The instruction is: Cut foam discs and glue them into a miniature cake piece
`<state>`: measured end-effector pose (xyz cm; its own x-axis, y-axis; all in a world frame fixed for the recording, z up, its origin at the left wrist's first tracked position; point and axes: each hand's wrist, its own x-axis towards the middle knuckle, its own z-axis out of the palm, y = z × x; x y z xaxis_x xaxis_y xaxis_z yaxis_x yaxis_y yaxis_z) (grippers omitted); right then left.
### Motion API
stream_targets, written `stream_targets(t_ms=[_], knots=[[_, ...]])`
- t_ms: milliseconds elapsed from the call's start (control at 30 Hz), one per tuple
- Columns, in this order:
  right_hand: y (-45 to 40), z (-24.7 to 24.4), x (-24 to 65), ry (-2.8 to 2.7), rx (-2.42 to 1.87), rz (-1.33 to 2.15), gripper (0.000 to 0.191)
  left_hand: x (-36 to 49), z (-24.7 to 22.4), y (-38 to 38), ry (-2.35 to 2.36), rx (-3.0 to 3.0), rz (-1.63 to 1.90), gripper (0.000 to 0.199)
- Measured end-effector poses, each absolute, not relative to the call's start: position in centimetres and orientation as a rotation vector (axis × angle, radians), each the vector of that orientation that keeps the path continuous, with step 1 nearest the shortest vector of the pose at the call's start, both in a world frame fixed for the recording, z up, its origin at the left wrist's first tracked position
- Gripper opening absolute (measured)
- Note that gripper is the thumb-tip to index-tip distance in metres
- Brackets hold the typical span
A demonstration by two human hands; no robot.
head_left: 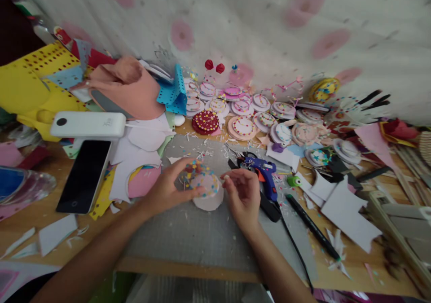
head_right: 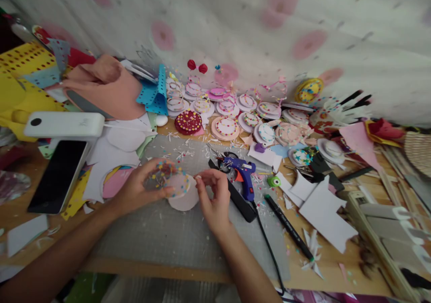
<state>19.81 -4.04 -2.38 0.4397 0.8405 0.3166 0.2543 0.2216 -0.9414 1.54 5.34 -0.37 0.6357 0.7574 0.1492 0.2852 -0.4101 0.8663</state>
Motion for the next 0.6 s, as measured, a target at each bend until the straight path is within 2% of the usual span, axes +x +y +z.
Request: stream_targets(t_ms=[67,167,200,267,333,367,433,500,600], knots=[[-4.0,-2.6,19.8,-1.146,-1.370,0.538,0.017,1.7,-0.3,5.7,0.851,1.994,0.717,0.057],[-4.0,-3.0,19.9,-1.299,-1.441,0.524,0.018,1.4,0.5,6.2,0.821,2.258,0.640,0.084],[-3.9,-3.0,20.0,-1.367,-1.458,0.516,0.017,0.9,1.0,6.4,0.837,2.345,0.631,0.087],[-3.9,-3.2,20.2,-1.510,-1.483,0.492,0.012,-0.9,2.1,6.6,1.021,2.432,0.732,0.073],[-3.8,-3.2,20.2,-1.624,-1.492,0.460,0.008,-3.8,3.2,6.7,1.403,2.400,0.891,0.049],[-3.7,-3.2,20.2,-1.660,-1.487,0.444,0.006,-5.6,3.6,6.8,1.649,2.367,0.919,0.045],[-3.7,-3.2,20.1,-1.698,-1.466,0.417,0.004,-9.1,4.0,6.9,2.080,2.368,0.722,0.062],[-3.7,-3.2,20.0,-1.717,-1.447,0.400,0.004,-11.9,3.9,7.1,2.299,2.291,0.476,0.081],[-3.8,-3.4,19.8,-1.707,-1.445,0.390,0.006,-14.0,3.4,7.5,2.272,2.091,0.286,0.075]])
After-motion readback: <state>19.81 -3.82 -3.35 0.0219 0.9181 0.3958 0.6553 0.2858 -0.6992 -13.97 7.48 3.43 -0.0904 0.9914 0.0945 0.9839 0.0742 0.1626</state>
